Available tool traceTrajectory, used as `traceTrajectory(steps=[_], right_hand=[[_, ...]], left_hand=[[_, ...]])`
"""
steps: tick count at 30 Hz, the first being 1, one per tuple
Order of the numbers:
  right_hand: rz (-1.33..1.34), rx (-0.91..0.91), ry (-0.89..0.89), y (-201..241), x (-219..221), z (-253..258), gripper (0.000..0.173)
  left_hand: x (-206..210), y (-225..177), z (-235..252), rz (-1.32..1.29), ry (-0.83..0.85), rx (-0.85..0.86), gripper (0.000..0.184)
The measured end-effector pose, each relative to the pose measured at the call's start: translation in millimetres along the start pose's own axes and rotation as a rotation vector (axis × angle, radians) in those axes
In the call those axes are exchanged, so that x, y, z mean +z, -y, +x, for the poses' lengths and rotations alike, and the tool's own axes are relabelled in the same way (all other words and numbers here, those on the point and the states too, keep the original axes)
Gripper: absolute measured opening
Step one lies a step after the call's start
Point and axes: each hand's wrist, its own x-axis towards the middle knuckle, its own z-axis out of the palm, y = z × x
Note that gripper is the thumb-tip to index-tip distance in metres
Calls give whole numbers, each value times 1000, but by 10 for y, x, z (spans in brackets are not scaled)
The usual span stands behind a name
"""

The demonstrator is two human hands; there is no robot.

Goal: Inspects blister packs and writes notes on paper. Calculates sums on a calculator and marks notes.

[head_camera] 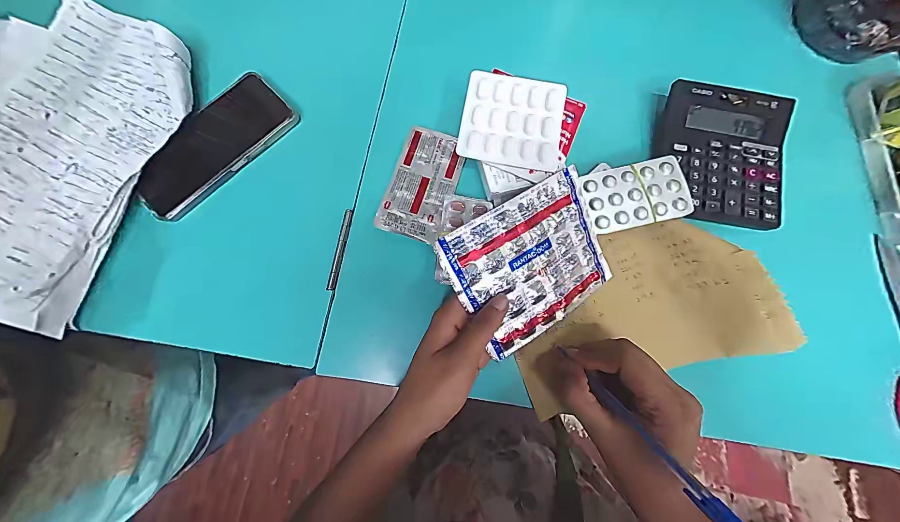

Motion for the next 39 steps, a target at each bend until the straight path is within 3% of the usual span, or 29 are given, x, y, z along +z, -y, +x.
traceTrajectory(steps=[39], right_hand=[[-43, 4, -23, -7, -24, 28, 9]], left_hand=[[-25, 12, 11, -12, 31, 7, 23]])
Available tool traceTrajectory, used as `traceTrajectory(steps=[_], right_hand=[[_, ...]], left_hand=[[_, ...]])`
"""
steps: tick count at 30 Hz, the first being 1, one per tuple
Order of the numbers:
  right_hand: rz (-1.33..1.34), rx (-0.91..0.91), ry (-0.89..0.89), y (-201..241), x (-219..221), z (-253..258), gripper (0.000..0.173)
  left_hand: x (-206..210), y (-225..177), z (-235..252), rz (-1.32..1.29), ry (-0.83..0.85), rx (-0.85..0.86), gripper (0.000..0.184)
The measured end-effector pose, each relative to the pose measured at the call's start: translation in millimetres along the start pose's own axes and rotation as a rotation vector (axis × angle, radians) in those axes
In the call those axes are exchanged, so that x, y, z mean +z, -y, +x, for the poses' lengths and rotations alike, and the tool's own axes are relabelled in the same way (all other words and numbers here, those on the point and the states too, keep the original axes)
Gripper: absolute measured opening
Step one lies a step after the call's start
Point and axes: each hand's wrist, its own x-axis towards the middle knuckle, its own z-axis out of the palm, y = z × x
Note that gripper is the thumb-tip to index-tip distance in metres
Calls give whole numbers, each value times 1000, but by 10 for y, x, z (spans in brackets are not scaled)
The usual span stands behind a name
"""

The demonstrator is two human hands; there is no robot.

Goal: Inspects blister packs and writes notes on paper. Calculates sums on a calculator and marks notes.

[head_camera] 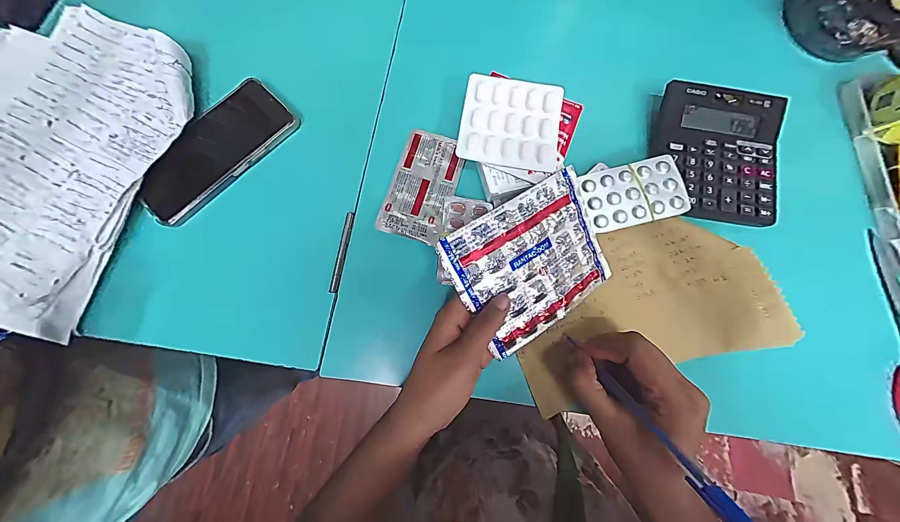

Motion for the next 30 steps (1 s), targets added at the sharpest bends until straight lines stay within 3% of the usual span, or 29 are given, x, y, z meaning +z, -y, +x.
traceTrajectory(steps=[30], right_hand=[[-47, 47, -87, 13, -14, 2, 12]], left_hand=[[28, -21, -5, -7, -20, -9, 23]])
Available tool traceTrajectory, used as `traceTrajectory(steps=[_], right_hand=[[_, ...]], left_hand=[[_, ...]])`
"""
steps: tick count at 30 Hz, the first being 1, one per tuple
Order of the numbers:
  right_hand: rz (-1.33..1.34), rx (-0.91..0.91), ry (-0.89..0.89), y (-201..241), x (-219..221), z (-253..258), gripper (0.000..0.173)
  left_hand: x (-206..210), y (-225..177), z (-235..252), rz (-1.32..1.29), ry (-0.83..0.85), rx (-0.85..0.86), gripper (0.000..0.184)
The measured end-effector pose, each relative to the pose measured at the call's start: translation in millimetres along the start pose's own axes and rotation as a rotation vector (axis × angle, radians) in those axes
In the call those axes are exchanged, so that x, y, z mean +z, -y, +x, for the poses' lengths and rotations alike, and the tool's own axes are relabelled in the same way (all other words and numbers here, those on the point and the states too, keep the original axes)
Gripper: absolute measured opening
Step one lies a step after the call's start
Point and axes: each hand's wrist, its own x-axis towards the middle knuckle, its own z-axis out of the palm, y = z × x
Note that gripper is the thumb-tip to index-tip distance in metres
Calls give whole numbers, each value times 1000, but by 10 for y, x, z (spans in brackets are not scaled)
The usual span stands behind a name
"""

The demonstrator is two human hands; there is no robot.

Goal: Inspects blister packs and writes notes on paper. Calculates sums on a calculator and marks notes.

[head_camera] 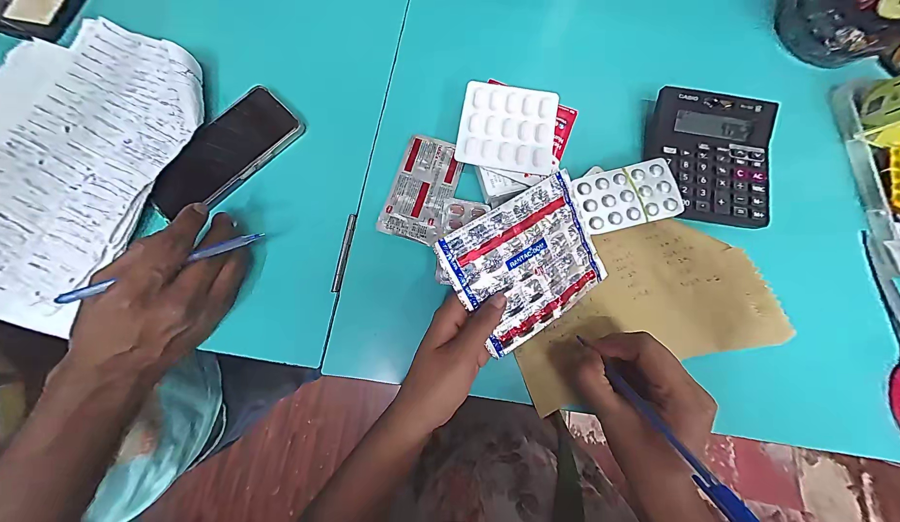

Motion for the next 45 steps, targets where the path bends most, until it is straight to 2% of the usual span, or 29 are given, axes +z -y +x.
traceTrajectory(steps=[5, 9, 12, 18, 23, 45], right_hand=[[158, 52, 55, -47, -121, 91, 5], [108, -22, 89, -107, -127, 123, 11], [101, -75, 92, -125, -92, 96, 10], [84, -47, 83, -135, -85, 74, 14], [101, -38, 96, -140, -95, 65, 9], [84, -44, 96, -126, -67, 65, 7]], left_hand=[[-2, -6, -4, 4, 1, -6, 23], [1, 5, 2, -3, -2, 2, 23], [4, -1, -3, -13, -6, 0, 23], [10, 0, -8, -9, -17, -7, 22], [10, -4, -8, -5, -23, -12, 22], [-8, 10, -7, -21, -2, -2, 22]])
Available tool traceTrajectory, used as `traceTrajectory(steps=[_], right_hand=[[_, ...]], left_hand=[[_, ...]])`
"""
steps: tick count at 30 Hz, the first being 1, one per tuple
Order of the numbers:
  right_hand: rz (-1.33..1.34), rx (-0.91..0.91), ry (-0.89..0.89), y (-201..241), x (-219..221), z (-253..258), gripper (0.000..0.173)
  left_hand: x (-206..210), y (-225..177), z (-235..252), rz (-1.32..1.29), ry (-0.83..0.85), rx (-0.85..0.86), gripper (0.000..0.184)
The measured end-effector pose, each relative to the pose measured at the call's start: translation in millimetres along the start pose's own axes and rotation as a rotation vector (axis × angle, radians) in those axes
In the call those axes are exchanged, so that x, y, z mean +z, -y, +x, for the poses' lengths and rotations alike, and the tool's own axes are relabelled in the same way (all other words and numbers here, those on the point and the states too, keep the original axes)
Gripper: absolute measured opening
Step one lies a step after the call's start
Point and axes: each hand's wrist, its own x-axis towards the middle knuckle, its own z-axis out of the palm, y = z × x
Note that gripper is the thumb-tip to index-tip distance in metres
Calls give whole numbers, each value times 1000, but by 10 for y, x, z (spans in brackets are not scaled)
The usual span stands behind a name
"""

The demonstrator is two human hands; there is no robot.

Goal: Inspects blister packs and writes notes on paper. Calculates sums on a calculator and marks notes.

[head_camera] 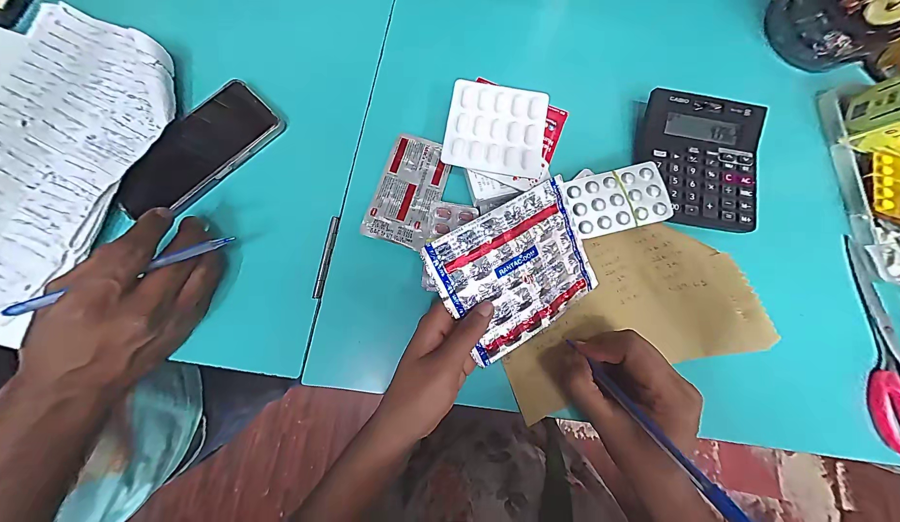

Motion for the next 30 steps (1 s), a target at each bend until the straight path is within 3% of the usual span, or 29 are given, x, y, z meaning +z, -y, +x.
traceTrajectory(steps=[30], right_hand=[[-76, 27, -76, 34, -13, 23, 9]], left_hand=[[-1, 6, 0, -5, -7, 9, 22]])
